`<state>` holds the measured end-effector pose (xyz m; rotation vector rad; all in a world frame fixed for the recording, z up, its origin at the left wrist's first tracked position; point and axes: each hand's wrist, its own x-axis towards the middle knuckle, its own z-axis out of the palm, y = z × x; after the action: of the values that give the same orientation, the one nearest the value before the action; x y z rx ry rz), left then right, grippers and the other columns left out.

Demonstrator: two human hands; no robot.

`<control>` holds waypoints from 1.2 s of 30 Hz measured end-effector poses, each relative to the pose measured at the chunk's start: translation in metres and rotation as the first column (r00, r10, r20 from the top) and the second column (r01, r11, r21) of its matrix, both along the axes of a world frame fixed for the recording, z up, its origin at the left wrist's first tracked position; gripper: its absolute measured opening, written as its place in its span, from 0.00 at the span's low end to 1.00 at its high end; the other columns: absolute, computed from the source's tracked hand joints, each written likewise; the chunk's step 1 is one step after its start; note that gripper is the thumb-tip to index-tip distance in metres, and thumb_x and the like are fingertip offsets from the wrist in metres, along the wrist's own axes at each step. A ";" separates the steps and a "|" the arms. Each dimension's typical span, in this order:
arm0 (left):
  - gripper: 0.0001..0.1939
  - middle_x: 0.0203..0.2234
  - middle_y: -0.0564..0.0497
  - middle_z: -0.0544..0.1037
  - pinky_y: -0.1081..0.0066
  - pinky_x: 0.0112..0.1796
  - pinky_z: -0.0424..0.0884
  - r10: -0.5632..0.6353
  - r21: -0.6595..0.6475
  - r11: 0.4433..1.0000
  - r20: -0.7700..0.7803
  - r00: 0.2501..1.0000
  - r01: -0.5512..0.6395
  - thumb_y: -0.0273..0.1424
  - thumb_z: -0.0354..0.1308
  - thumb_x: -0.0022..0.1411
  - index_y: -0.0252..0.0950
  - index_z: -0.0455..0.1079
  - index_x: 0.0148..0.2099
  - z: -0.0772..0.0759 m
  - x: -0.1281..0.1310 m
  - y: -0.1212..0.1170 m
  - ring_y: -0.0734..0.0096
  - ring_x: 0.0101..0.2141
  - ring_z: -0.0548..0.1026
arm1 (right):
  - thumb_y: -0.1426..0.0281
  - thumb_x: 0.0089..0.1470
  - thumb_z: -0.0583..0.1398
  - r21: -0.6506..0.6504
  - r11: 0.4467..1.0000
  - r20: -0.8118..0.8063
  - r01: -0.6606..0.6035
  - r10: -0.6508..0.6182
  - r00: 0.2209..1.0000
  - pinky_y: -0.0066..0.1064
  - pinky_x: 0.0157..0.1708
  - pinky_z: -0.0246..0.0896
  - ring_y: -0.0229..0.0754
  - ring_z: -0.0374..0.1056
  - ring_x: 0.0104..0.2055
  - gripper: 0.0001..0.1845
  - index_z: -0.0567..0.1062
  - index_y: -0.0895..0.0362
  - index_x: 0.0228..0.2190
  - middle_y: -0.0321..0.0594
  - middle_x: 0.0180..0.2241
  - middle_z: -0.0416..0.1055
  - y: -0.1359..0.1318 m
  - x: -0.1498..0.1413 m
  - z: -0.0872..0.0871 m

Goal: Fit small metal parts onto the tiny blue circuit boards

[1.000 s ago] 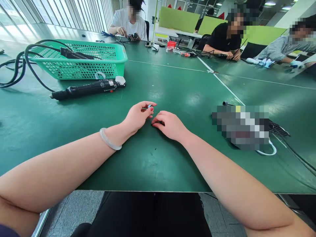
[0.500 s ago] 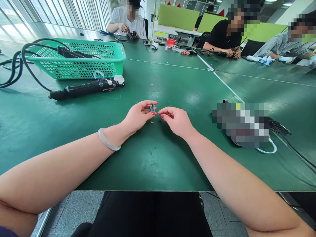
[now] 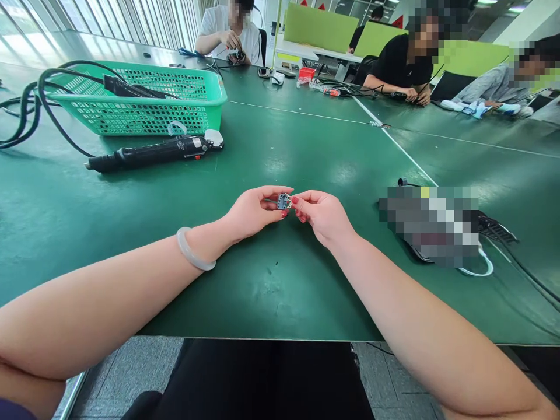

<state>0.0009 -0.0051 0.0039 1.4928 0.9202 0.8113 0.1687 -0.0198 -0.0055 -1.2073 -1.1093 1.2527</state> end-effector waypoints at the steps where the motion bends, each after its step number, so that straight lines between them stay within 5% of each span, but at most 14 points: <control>1: 0.26 0.40 0.44 0.80 0.60 0.49 0.70 -0.008 0.001 1.000 -0.003 1.000 0.008 0.24 0.62 0.52 0.32 0.69 0.55 0.000 0.000 -0.001 0.65 0.41 0.78 | 0.56 0.29 0.73 -0.014 1.000 -0.012 0.010 -0.010 1.000 0.28 0.22 0.51 0.30 0.56 0.21 0.22 0.75 0.58 0.21 0.32 0.18 0.65 -0.001 -0.001 0.000; 10: 0.26 0.44 0.45 0.80 0.60 0.52 0.68 0.004 0.002 1.000 -0.007 1.000 -0.004 0.27 0.62 0.54 0.33 0.69 0.57 0.000 0.000 -0.005 0.64 0.45 0.77 | 0.55 0.25 0.73 -0.062 0.998 -0.085 0.001 -0.006 0.996 0.28 0.20 0.41 0.29 0.49 0.19 0.23 0.72 0.58 0.18 0.29 0.15 0.59 -0.004 -0.008 0.000; 21: 0.25 0.38 0.47 0.81 0.59 0.52 0.69 0.024 -0.039 0.999 0.052 0.998 -0.022 0.25 0.63 0.51 0.32 0.71 0.54 0.001 0.001 -0.008 0.66 0.41 0.78 | 0.54 0.30 0.71 0.010 0.997 0.019 0.082 -0.082 0.996 0.27 0.21 0.45 0.30 0.53 0.21 0.23 0.71 0.58 0.19 0.31 0.19 0.64 -0.008 -0.016 -0.001; 25: 0.22 0.34 0.48 0.81 0.60 0.49 0.71 0.021 -0.055 0.998 0.088 0.996 -0.016 0.23 0.64 0.50 0.30 0.73 0.50 0.007 0.000 -0.010 0.68 0.38 0.78 | 0.53 0.32 0.71 0.052 0.998 0.040 0.044 -0.046 0.998 0.27 0.20 0.45 0.30 0.55 0.21 0.23 0.70 0.57 0.19 0.32 0.19 0.65 -0.008 -0.014 0.000; 31: 0.23 0.30 0.49 0.80 0.61 0.47 0.72 -0.069 -0.042 0.997 0.062 0.996 0.072 0.22 0.64 0.50 0.32 0.73 0.50 0.009 -0.002 -0.009 0.68 0.35 0.79 | 0.55 0.30 0.72 -0.067 0.995 0.040 -0.071 0.074 0.996 0.26 0.19 0.41 0.29 0.53 0.20 0.24 0.69 0.57 0.19 0.31 0.19 0.65 -0.009 -0.003 0.007; 36: 0.23 0.32 0.49 0.81 0.64 0.48 0.71 -0.046 -0.140 0.988 0.153 0.987 0.067 0.21 0.64 0.51 0.31 0.71 0.51 0.004 -0.001 -0.005 0.71 0.36 0.79 | 0.54 0.34 0.70 0.046 0.996 0.145 -0.077 0.070 0.987 0.27 0.21 0.48 0.32 0.61 0.24 0.22 0.72 0.57 0.21 0.35 0.21 0.69 -0.007 -0.004 0.005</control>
<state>-0.0004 -0.0102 0.0080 1.3079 0.8043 0.7863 0.1645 -0.0270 -0.0007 -1.2426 -1.2935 1.2004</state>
